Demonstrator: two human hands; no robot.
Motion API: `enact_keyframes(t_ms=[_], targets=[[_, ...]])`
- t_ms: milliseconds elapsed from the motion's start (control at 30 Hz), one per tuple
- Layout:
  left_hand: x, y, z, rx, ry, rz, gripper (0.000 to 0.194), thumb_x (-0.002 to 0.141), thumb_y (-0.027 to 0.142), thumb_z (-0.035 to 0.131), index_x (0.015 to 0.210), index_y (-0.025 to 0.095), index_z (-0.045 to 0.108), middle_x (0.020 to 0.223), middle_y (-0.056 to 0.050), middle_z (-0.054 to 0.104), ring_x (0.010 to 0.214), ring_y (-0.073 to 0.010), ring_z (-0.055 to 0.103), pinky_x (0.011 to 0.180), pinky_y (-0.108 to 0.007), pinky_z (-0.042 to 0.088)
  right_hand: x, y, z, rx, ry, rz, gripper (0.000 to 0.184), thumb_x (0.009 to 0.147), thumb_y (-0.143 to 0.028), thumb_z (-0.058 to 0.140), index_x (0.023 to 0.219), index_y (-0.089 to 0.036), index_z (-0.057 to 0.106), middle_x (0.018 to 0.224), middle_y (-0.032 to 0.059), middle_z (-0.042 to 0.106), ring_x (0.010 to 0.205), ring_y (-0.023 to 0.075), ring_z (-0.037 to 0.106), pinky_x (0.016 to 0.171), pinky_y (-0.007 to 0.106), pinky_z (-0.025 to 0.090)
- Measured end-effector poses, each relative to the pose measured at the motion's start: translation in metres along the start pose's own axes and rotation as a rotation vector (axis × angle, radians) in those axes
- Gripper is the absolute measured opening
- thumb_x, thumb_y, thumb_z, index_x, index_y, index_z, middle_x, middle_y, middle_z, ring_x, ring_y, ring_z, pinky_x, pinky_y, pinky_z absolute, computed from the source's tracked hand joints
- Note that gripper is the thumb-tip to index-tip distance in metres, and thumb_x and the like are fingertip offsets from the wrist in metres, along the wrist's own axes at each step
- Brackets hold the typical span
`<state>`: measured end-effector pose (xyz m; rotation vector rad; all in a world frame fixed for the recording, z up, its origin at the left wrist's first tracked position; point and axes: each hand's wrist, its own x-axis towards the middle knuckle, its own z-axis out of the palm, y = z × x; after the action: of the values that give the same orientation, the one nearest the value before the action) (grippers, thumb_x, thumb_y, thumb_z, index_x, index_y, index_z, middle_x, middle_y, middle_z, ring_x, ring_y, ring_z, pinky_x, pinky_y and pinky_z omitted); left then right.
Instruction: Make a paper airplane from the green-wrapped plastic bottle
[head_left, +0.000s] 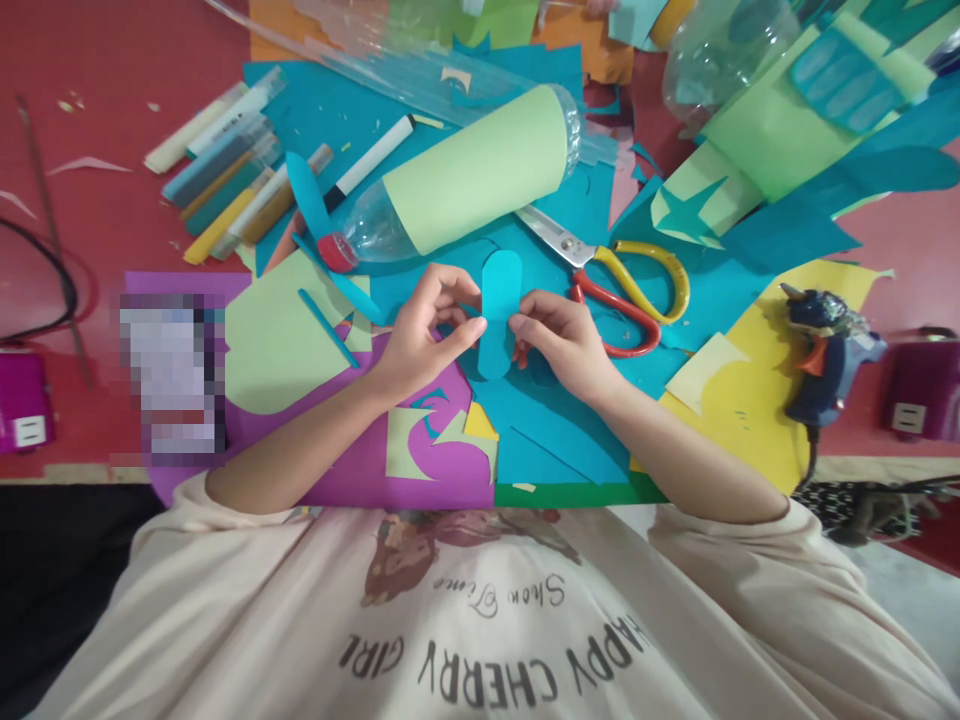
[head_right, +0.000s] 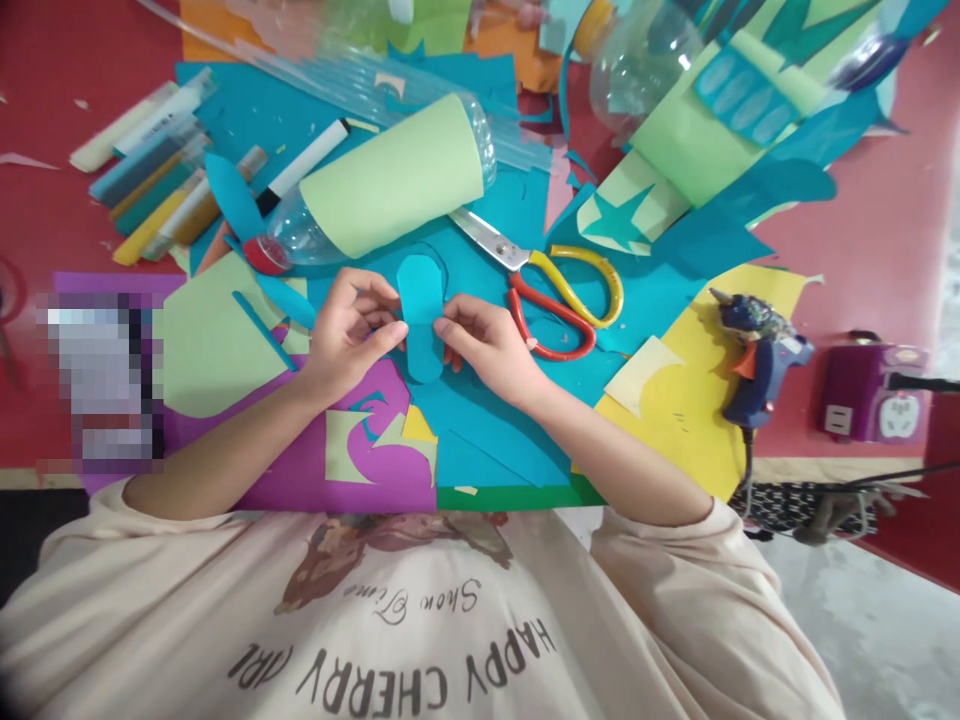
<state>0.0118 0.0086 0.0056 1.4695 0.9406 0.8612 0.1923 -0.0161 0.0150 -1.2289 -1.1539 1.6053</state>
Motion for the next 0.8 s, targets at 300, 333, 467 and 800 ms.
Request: enact_keyframes(t_ms=[300,333,467,800], targets=[[0.0016,0.0058,-0.0003,0.136,-0.054,-0.003,0.034,0.08,0.054,0.067,0.075,0.022,0.054,0.07,0.002,0.057,0.065,-0.0129,0.056,0.064,-0.028,0.049,-0.0013,-0.0017,0.0018,-0.03,-0.043,-0.006,0.043,0.077,-0.057,0.07,0.07,-0.02,0.049,0.051,-0.0059,0.054,0.043,0.0064,0.05,0.042,0.019,0.042],[0.0018,0.0053,-0.0003,0.156,-0.035,-0.003,0.036,0.08,0.054,0.067,0.071,0.022,0.052,0.065,0.003,0.053,0.062,-0.0125,0.053,0.062,-0.027,0.048,-0.0015,-0.002,0.0021,-0.025,-0.047,-0.006,0.043,0.076,-0.057,0.07,0.071,-0.02,0.05,0.052,-0.0059,0.054,0.044,0.0063,0.05,0.042,0.019,0.042],[0.0022,0.0015,-0.0008,0.184,0.029,0.015,0.036,0.081,0.048,0.065,0.062,0.021,0.051,0.059,0.003,0.047,0.058,-0.0112,0.047,0.056,-0.026,0.042,-0.0015,-0.0017,0.0032,0.011,-0.046,-0.016,0.042,0.073,-0.054,0.075,0.075,-0.02,0.052,0.058,-0.0068,0.053,0.046,0.006,0.051,0.042,0.019,0.042],[-0.0006,0.0063,-0.0003,0.179,-0.021,0.045,0.021,0.085,0.04,0.062,0.08,0.02,0.069,0.076,0.0,0.069,0.069,-0.0118,0.061,0.06,-0.022,0.046,-0.0013,-0.0005,0.0013,0.046,-0.032,-0.024,0.039,0.072,-0.051,0.077,0.071,-0.019,0.053,0.053,-0.0071,0.053,0.044,0.0061,0.051,0.042,0.019,0.042]])
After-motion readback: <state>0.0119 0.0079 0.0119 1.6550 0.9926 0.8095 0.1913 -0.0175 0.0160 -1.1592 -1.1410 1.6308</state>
